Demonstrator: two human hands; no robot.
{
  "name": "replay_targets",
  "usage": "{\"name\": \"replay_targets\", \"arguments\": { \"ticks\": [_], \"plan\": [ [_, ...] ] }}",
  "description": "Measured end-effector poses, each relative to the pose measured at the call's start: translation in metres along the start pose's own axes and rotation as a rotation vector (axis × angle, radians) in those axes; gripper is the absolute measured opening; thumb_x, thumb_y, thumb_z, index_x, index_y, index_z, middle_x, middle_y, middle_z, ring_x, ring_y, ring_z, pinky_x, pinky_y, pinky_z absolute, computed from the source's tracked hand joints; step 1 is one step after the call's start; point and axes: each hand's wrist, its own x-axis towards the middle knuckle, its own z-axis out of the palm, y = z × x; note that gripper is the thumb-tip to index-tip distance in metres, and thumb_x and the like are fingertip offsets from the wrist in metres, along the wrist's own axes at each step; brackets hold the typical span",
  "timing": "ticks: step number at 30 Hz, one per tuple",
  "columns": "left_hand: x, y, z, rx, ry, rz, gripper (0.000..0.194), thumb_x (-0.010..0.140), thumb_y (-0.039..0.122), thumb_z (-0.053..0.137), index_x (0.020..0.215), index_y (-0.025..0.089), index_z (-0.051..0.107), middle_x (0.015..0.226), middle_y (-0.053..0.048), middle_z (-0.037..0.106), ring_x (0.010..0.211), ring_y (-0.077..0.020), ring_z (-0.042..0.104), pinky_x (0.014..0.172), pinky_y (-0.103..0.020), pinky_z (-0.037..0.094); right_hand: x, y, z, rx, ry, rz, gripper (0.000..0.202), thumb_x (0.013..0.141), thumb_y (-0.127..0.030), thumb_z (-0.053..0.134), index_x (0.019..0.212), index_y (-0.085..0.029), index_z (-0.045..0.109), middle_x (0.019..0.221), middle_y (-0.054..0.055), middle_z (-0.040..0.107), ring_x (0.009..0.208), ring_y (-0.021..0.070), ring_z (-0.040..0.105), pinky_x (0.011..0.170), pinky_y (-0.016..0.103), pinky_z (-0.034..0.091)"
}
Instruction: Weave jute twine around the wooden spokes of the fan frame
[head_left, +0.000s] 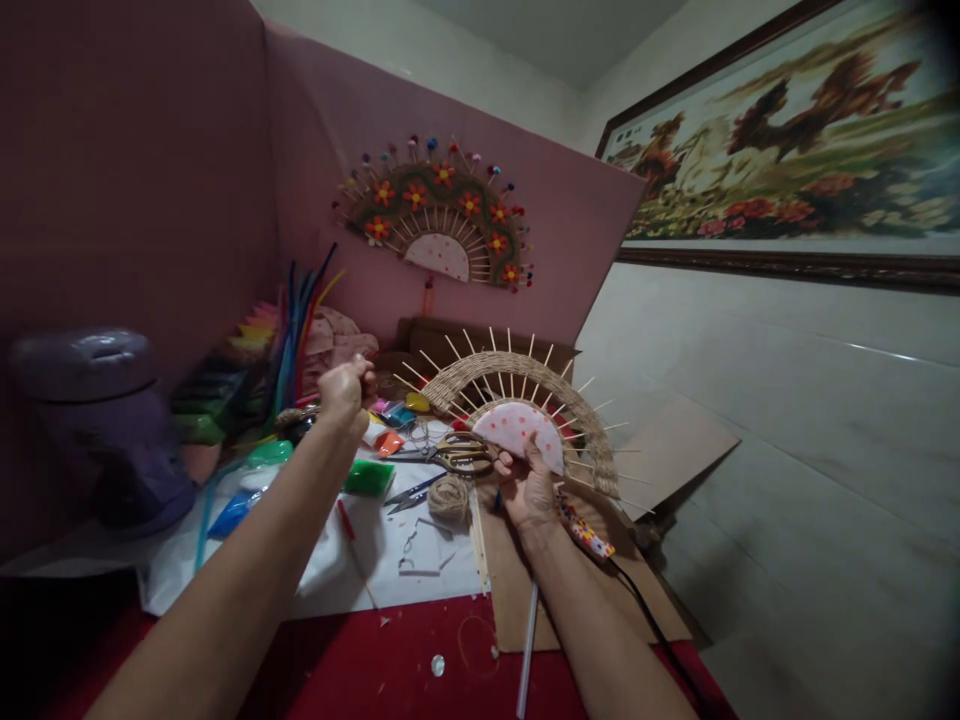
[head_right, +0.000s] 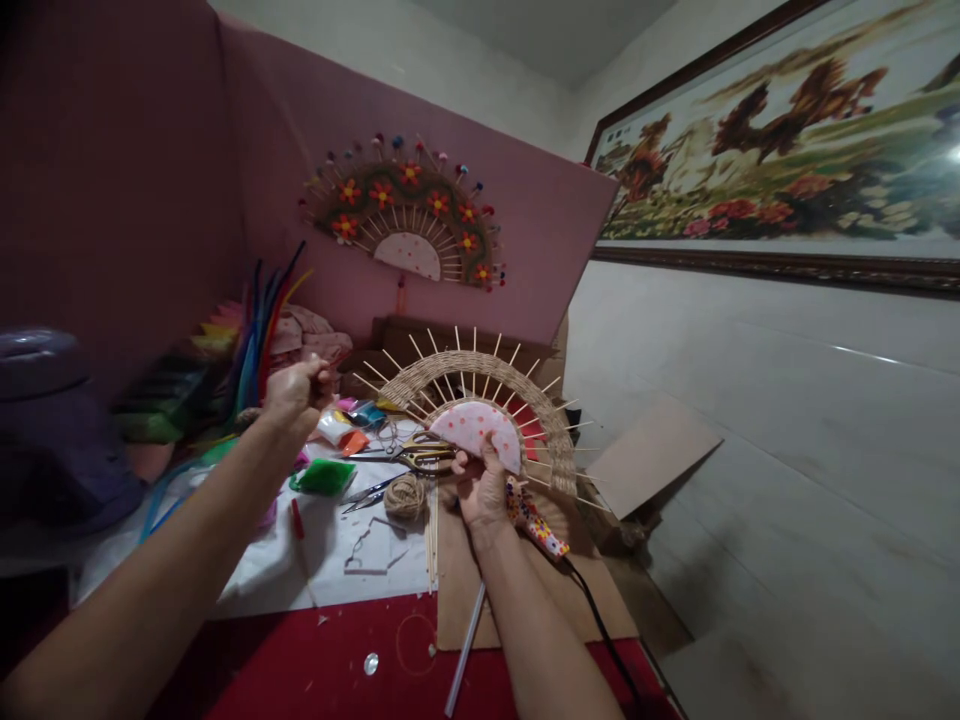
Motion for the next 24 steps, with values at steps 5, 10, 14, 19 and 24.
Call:
{"name": "replay_targets", "arguments": {
  "ticks": [5,10,14,19,24],
  "plan": [
    [-0.019,-0.030,0.015,0.015,-0.016,-0.229,0.023,0.073,0.032,0.062,0.064,0.015,0.049,0.043,0.004,0.045,0.030,-0.0043,0.035,0.032,-0.015,0.020,0.002,0.000,-0.001,0.008,-0.007,-0.008,0.040,0.057,-0.035,0.079,0.080,-0.019,0.051,0.061,-0.008,0.055,0.045,0.0040,0.048,0.036,0.013,0.035],
    [-0.034,-0.044,0.024,0.076,-0.212,-0.263,0.038,0.066,0.048,0.068,0.073,0.014,0.055,0.050,0.001,0.052,0.034,-0.0040,0.036,0.032,-0.014,0.016,0.002,-0.001,-0.001,0.020,0.006,-0.013,0.038,0.059,-0.037,0.078,0.079,-0.020,0.051,0.058,-0.008,0.053,0.044,0.0050,0.048,0.036,0.015,0.036],
    [-0.036,-0.050,0.025,0.167,-0.235,-0.188,0.031,0.059,0.036,0.073,0.058,0.012,0.054,0.044,0.003,0.047,0.033,-0.0022,0.030,0.033,-0.014,0.014,0.003,-0.001,-0.002,0.016,0.024,-0.014,0.038,0.058,-0.035,0.079,0.078,-0.020,0.051,0.057,-0.009,0.053,0.043,0.0048,0.048,0.036,0.015,0.036],
    [-0.031,-0.053,0.024,0.138,-0.157,-0.161,0.020,0.059,0.024,0.062,0.047,0.013,0.050,0.035,0.004,0.040,0.030,-0.0039,0.028,0.033,-0.017,0.013,0.004,-0.001,-0.002,0.018,0.040,-0.010,0.040,0.056,-0.036,0.080,0.076,-0.019,0.051,0.056,-0.009,0.053,0.042,0.0044,0.048,0.035,0.015,0.035],
    [-0.020,-0.051,0.017,0.067,0.071,-0.118,0.015,0.059,0.019,0.049,0.045,0.016,0.045,0.033,0.005,0.036,0.029,-0.0047,0.026,0.033,-0.018,0.015,0.005,-0.001,-0.004,0.004,0.011,-0.034,0.041,0.056,-0.037,0.080,0.078,-0.020,0.050,0.057,-0.009,0.053,0.044,0.0048,0.049,0.035,0.015,0.036]
  ]
}}
